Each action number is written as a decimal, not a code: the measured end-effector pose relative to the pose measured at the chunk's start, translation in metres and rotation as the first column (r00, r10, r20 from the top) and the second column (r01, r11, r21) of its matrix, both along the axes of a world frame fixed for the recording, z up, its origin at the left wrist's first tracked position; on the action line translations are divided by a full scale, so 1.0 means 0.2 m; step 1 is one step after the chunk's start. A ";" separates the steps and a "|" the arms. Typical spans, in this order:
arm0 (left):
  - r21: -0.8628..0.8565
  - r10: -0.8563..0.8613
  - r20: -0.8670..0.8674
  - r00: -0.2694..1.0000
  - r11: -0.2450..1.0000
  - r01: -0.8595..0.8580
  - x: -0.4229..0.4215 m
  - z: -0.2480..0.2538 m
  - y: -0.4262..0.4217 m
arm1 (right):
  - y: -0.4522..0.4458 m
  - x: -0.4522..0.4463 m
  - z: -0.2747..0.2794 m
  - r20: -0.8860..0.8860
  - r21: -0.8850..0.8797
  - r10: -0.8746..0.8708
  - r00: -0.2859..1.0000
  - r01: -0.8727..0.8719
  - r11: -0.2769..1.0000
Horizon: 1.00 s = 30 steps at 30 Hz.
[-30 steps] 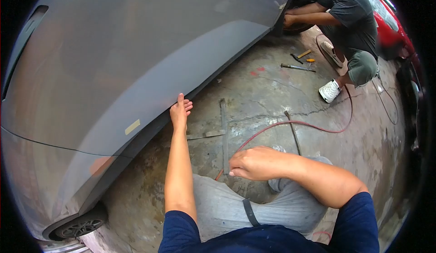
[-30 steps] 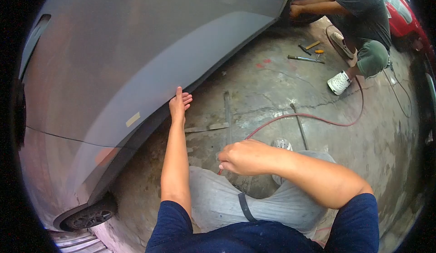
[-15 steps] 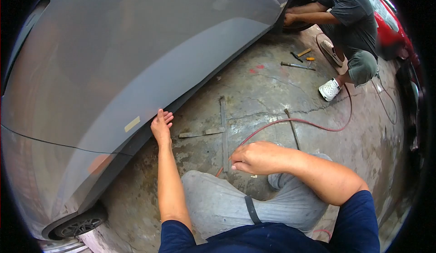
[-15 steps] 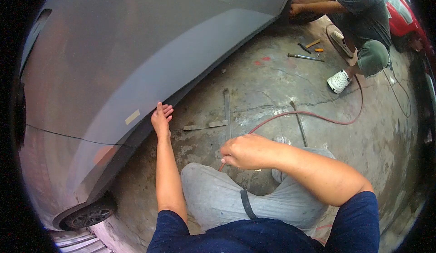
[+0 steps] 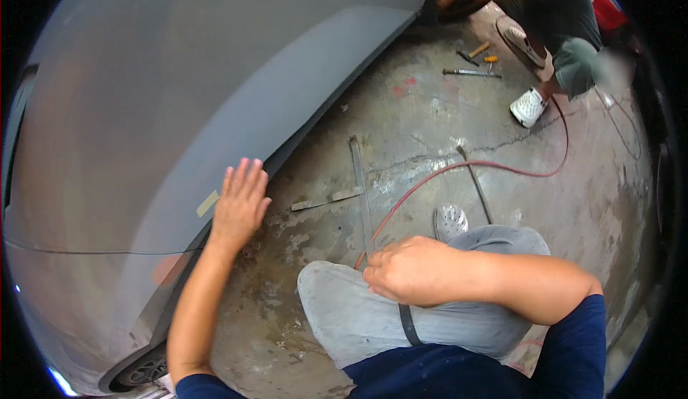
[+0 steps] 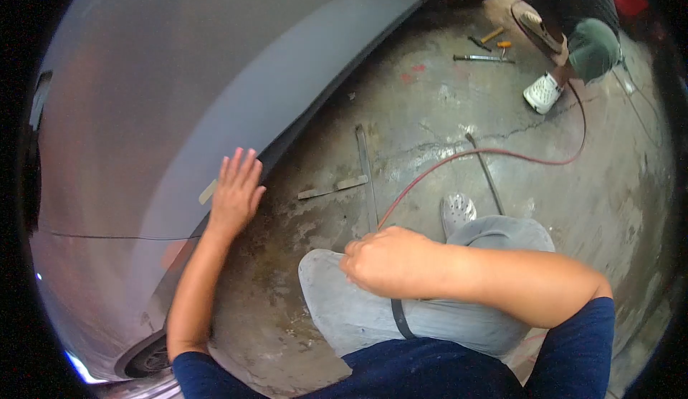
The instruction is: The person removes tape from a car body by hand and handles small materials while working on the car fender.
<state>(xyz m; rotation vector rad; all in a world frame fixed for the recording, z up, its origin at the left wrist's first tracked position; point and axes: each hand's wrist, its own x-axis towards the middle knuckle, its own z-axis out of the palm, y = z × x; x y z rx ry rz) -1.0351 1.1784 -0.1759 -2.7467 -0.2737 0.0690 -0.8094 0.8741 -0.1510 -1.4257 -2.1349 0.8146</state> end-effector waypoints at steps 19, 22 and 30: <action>0.513 -0.062 -0.625 0.778 0.718 0.470 0.97 -0.39 0.35 | -0.24 -0.14 0.07 -0.077 0.175 -0.234 0.969 0.244 0.954; 0.488 -0.092 -0.610 0.787 0.739 0.465 0.86 -0.33 0.36 | -0.19 -0.11 0.07 -0.072 0.153 -0.179 0.981 0.188 0.970; 0.515 -0.035 -0.624 0.781 0.733 0.445 0.44 -0.22 0.31 | -0.04 -0.10 -0.05 -0.047 0.117 -0.083 0.995 0.088 0.989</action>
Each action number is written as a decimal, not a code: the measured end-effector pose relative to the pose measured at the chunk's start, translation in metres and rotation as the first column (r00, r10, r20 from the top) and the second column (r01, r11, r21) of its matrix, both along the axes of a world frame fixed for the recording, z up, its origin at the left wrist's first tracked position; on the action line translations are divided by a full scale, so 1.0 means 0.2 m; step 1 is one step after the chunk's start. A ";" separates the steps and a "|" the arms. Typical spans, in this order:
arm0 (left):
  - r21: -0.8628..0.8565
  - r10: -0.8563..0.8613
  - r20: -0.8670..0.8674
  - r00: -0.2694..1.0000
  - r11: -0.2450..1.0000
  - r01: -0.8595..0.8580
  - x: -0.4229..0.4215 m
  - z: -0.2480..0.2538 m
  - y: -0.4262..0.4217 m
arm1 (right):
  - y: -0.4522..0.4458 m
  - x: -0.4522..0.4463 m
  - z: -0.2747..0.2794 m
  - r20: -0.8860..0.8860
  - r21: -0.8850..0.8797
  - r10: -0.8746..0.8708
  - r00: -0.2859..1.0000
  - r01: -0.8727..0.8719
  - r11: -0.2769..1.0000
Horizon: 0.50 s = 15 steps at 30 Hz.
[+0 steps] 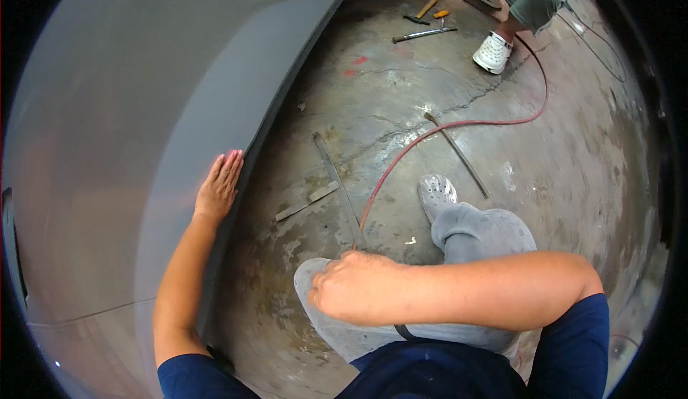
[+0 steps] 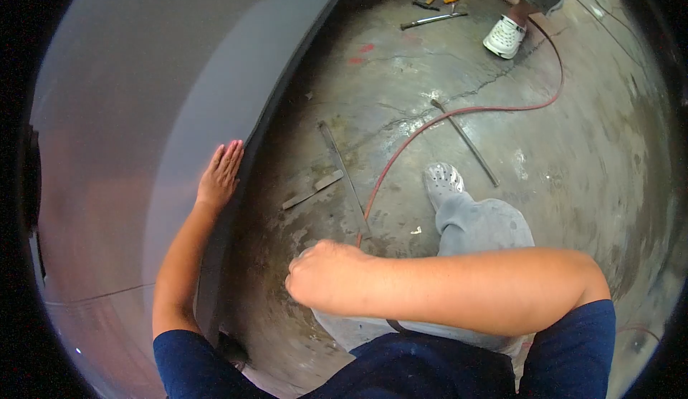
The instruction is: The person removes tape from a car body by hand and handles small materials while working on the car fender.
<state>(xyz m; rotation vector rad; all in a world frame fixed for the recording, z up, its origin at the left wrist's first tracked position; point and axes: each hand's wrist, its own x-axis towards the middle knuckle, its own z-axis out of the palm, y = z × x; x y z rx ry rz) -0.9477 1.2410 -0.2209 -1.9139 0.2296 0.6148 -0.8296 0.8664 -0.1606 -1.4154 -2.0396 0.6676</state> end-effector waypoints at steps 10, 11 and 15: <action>-0.044 0.197 0.082 0.977 0.980 -0.194 -0.56 0.11 -0.12 | 0.13 0.00 -0.03 0.086 -0.163 0.101 0.991 -0.086 0.983; -0.082 0.246 0.101 0.964 0.968 -0.238 -0.60 0.11 -0.14 | 0.14 0.00 -0.03 0.098 -0.183 0.115 0.989 -0.095 0.978; -0.388 0.495 0.259 0.829 0.840 -0.380 -0.71 0.03 -0.23 | 0.16 0.03 -0.02 0.106 -0.197 0.127 0.986 -0.104 0.975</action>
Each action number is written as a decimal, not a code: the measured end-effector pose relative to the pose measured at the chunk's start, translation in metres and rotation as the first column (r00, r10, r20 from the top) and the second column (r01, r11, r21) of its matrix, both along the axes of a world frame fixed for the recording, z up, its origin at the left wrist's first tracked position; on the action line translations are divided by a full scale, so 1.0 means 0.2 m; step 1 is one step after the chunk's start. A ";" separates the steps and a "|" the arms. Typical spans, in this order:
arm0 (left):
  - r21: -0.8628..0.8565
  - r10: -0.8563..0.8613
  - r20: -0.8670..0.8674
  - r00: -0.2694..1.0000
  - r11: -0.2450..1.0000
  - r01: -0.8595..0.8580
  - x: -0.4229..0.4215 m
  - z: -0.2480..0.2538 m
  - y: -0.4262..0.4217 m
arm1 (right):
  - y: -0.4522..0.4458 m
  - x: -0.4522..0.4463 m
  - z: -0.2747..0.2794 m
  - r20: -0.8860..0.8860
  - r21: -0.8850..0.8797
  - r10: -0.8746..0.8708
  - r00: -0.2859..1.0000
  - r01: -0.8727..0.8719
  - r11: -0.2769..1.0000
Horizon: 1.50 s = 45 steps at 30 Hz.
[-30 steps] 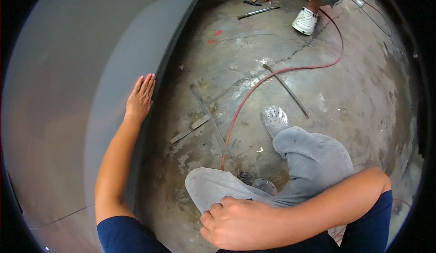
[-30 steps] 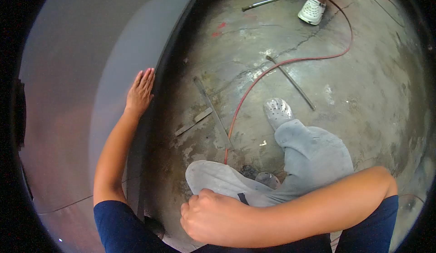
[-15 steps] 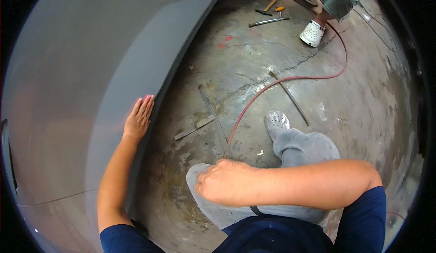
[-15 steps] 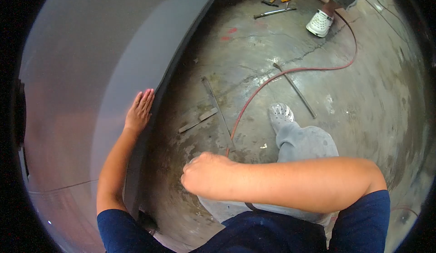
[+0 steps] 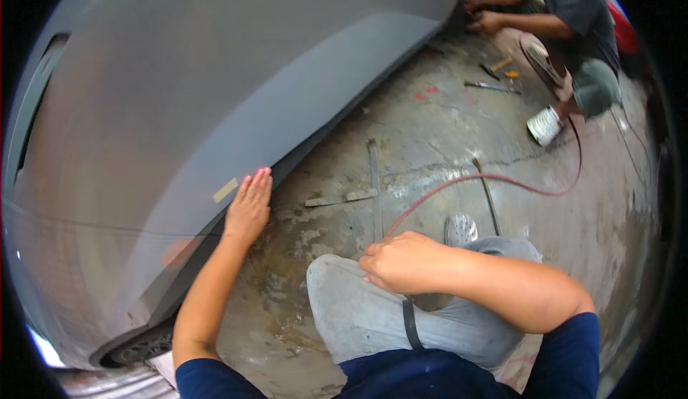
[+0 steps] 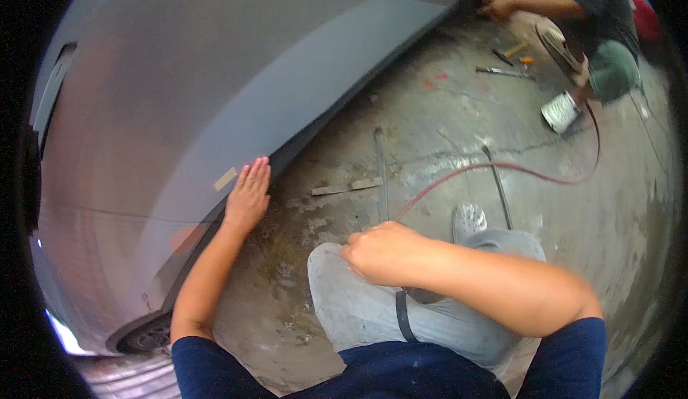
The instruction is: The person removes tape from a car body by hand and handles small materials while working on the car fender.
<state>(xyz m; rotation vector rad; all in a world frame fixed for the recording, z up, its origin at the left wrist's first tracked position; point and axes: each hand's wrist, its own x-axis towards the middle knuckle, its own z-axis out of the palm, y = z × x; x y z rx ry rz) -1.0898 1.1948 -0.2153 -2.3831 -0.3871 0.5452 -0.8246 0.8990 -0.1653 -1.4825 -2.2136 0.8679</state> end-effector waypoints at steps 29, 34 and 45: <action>-0.462 0.385 0.441 -0.810 0.872 0.163 0.23 -0.22 -0.17 | 0.16 -0.05 -0.03 0.159 -0.196 -0.100 0.982 0.130 0.972; -0.539 0.402 0.544 -0.737 0.840 0.060 0.22 -0.23 -0.18 | 0.13 -0.10 -0.04 0.253 -0.147 -0.091 0.963 0.132 0.980; -0.500 0.386 0.493 -0.780 0.859 0.109 0.25 -0.24 -0.20 | 0.12 -0.07 -0.05 0.297 -0.120 -0.110 0.949 0.151 0.981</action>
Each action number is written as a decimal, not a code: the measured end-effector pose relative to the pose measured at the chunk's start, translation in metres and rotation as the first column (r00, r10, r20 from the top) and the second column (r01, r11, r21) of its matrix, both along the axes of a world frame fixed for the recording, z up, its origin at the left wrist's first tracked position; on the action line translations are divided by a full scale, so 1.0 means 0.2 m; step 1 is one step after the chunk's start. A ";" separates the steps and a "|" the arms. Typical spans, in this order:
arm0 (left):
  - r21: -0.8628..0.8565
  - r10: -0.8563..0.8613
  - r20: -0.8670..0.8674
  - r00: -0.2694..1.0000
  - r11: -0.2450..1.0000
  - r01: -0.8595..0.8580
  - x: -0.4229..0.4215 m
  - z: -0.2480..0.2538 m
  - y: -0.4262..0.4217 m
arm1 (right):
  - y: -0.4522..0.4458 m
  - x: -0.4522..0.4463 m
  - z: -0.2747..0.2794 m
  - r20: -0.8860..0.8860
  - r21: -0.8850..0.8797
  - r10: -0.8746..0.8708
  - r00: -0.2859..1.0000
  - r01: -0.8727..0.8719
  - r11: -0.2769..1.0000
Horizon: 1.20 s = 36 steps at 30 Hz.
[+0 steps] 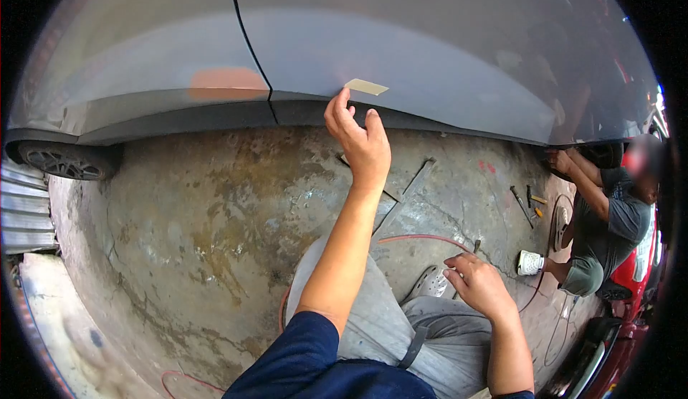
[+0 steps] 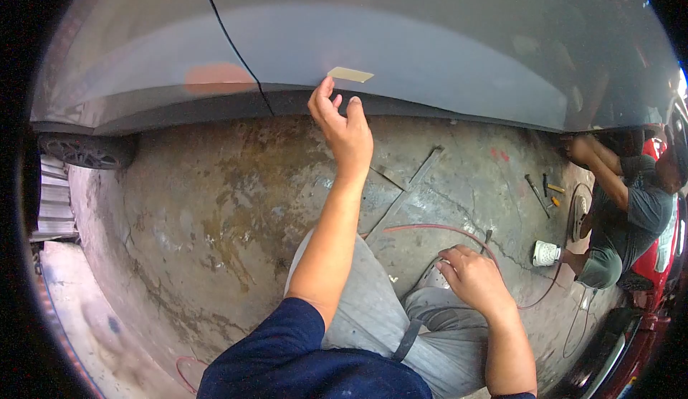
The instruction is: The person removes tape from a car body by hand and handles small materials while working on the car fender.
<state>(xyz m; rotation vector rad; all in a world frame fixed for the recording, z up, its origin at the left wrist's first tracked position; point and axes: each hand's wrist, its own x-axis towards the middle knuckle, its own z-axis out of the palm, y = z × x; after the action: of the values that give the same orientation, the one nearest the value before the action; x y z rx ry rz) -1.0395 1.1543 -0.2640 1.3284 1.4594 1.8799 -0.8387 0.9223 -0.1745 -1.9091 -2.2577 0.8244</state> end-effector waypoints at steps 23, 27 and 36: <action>-0.014 -0.068 0.182 0.981 0.997 0.072 0.01 0.05 -0.03 | 0.03 0.09 0.04 -0.110 -0.060 -0.043 0.993 0.037 0.998; -0.032 -0.081 0.111 0.990 0.996 0.086 0.00 0.03 -0.02 | 0.03 0.11 0.04 -0.164 -0.054 -0.052 0.985 0.044 0.998; -0.001 -0.033 0.135 0.990 0.999 0.033 -0.04 0.04 -0.01 | 0.02 0.10 0.06 -0.161 -0.076 -0.075 0.984 0.064 0.995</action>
<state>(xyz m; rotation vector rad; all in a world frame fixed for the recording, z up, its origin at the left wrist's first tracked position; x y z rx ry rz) -1.0467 1.1519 -0.2557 1.1914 1.3641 1.9059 -0.8178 0.9273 -0.1622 -1.8612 -2.0817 1.0232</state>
